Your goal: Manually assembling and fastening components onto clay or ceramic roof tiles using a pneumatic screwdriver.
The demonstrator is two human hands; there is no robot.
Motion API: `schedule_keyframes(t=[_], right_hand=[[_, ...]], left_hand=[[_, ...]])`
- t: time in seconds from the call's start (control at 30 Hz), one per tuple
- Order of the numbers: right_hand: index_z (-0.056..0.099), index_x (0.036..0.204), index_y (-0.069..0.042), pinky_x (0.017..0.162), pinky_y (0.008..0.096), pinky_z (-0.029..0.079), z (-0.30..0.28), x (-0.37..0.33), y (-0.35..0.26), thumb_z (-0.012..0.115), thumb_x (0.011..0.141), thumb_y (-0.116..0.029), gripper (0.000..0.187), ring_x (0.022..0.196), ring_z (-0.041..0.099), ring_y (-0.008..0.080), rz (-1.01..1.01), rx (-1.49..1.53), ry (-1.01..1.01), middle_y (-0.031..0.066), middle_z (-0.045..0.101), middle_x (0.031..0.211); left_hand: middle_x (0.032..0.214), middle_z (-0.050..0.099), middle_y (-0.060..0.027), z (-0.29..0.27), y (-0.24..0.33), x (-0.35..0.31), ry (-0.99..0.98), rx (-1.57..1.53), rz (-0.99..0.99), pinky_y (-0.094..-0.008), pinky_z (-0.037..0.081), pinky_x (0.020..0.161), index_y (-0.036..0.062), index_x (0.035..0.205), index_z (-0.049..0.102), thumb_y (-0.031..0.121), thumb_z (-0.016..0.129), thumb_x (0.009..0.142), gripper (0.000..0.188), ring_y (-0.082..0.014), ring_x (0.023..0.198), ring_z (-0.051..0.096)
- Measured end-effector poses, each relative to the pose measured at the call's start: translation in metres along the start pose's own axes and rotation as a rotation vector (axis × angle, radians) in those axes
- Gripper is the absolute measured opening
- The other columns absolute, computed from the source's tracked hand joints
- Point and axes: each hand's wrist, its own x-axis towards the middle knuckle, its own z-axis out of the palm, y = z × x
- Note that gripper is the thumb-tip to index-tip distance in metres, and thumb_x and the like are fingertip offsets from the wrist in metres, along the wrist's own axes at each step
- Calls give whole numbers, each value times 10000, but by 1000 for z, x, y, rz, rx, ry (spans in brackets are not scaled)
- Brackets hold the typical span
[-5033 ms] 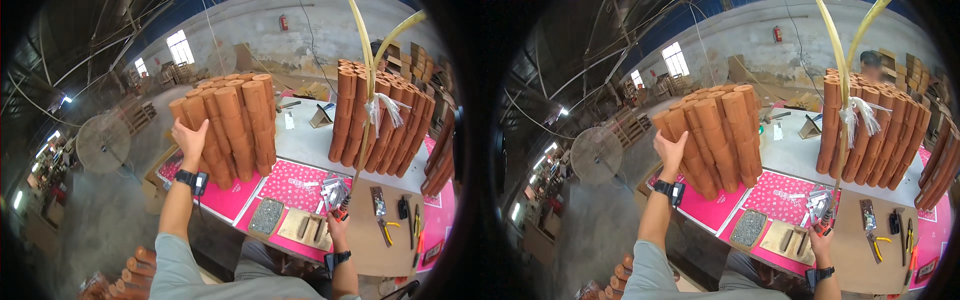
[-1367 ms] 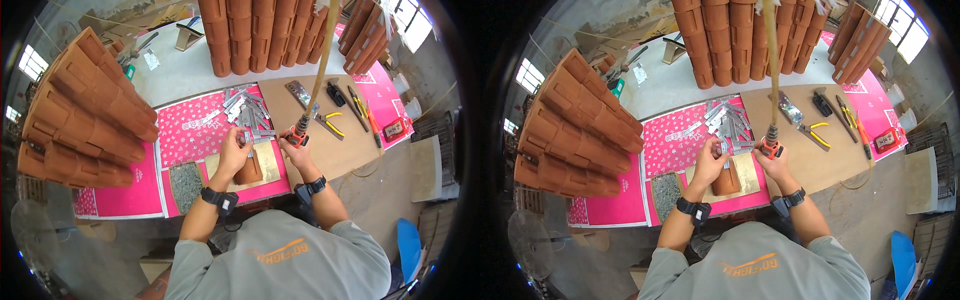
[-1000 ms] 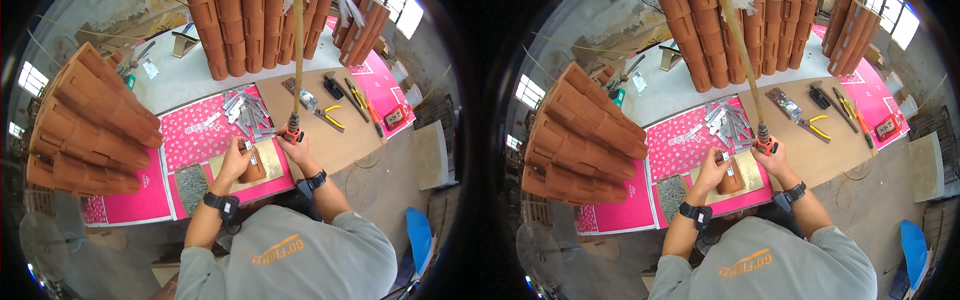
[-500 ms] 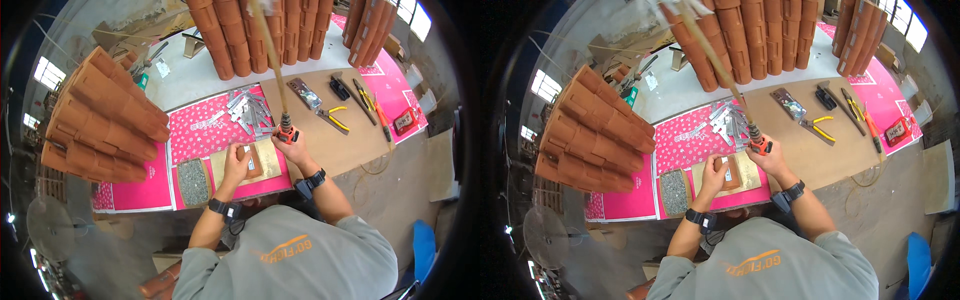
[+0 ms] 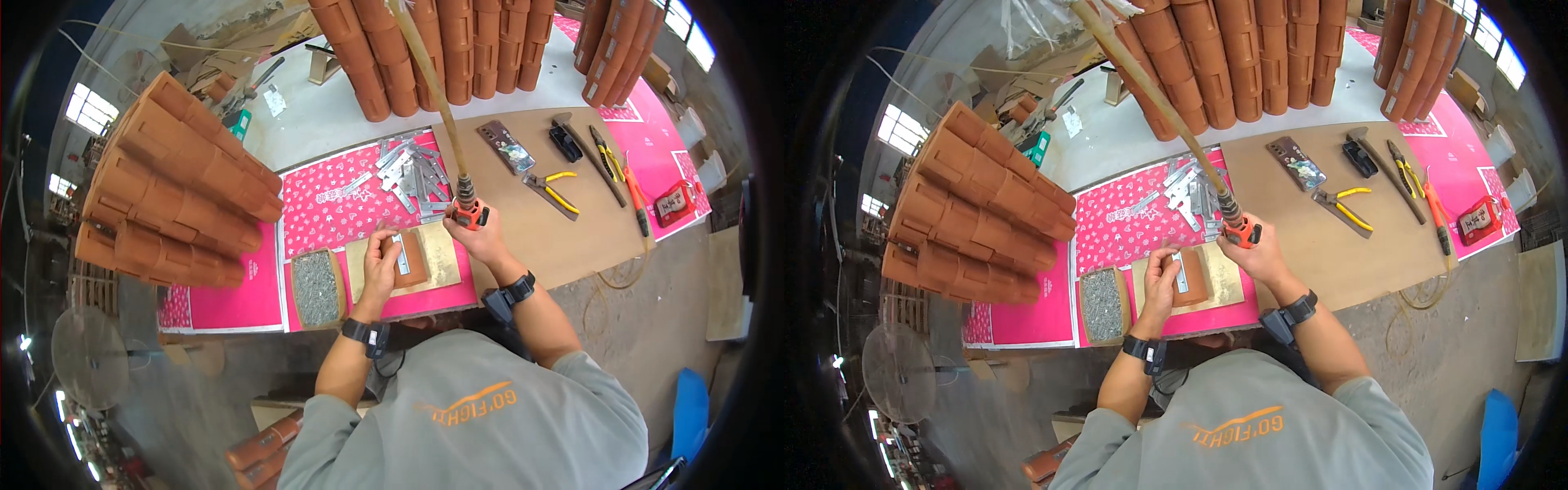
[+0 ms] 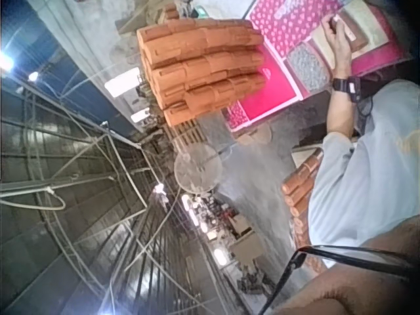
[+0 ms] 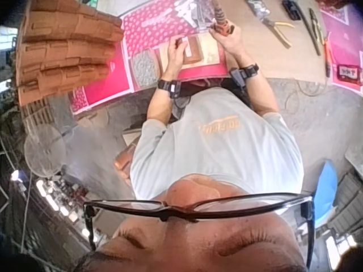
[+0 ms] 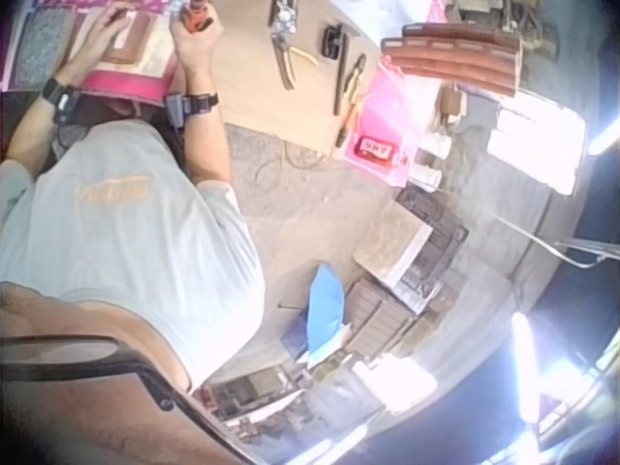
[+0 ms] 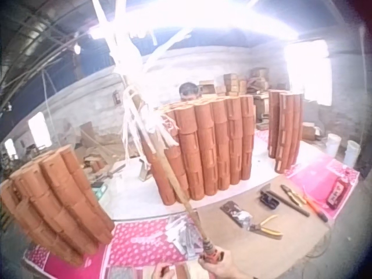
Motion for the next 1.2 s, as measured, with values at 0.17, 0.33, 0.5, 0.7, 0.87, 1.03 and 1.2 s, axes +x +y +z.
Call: schedule_keyframes(t=[0.17, 0.33, 0.5, 0.7, 0.87, 1.03, 1.2], right_hand=[[635, 930, -16, 703, 264, 490, 0, -1, 2, 732, 807, -48, 160, 758, 576, 80, -6, 27, -8, 8, 637, 825], [628, 919, -25, 694, 260, 495, 2, -1, 2, 732, 801, -52, 159, 745, 581, 80, -2, 19, 2, 0, 632, 813], [619, 953, -21, 712, 265, 507, 2, -1, 5, 731, 802, -35, 188, 769, 596, 86, 15, -11, -2, 13, 645, 851], [618, 958, -23, 706, 258, 505, 2, 2, 5, 727, 813, -33, 182, 766, 590, 76, 10, -20, -22, 6, 639, 841], [620, 950, -24, 701, 260, 505, 3, 0, 0, 735, 811, -41, 181, 758, 591, 76, 13, -44, -26, 6, 640, 837], [623, 942, -21, 702, 260, 508, 1, -1, 5, 736, 809, -42, 176, 763, 598, 80, -8, -77, -6, 11, 648, 845], [623, 961, -16, 707, 262, 511, 1, -1, 6, 740, 806, -45, 196, 766, 603, 85, 46, -17, 2, 15, 651, 853]], left_hand=[[1249, 548, -74, -2, 4, -2, -7, 112, 34, -337, 350, 1071, 66, 1161, 548, 86, 564, 953, 210, -170, 1203, 480], [1253, 517, -136, -8, 19, -7, 58, 345, 171, -375, 323, 1083, 52, 1188, 557, 173, 585, 950, 269, -253, 1251, 448], [1003, 636, -117, -45, 85, -31, 315, 761, 163, -387, 446, 936, 18, 1036, 645, 144, 653, 893, 191, -248, 1070, 571], [979, 636, -161, -92, 102, -55, 308, 1483, 145, -432, 465, 859, 10, 988, 705, 102, 728, 786, 224, -345, 960, 567], [897, 631, -159, -99, 95, -56, 255, 1388, 111, -442, 461, 835, 11, 865, 727, 99, 732, 781, 122, -349, 924, 573], [838, 622, -150, -97, 96, -55, 244, 1399, 154, -435, 469, 784, 1, 832, 699, 96, 716, 799, 102, -343, 874, 585], [830, 616, -151, -104, 89, -60, 348, 1278, 189, -452, 462, 769, 17, 844, 650, 95, 682, 790, 100, -344, 859, 574]])
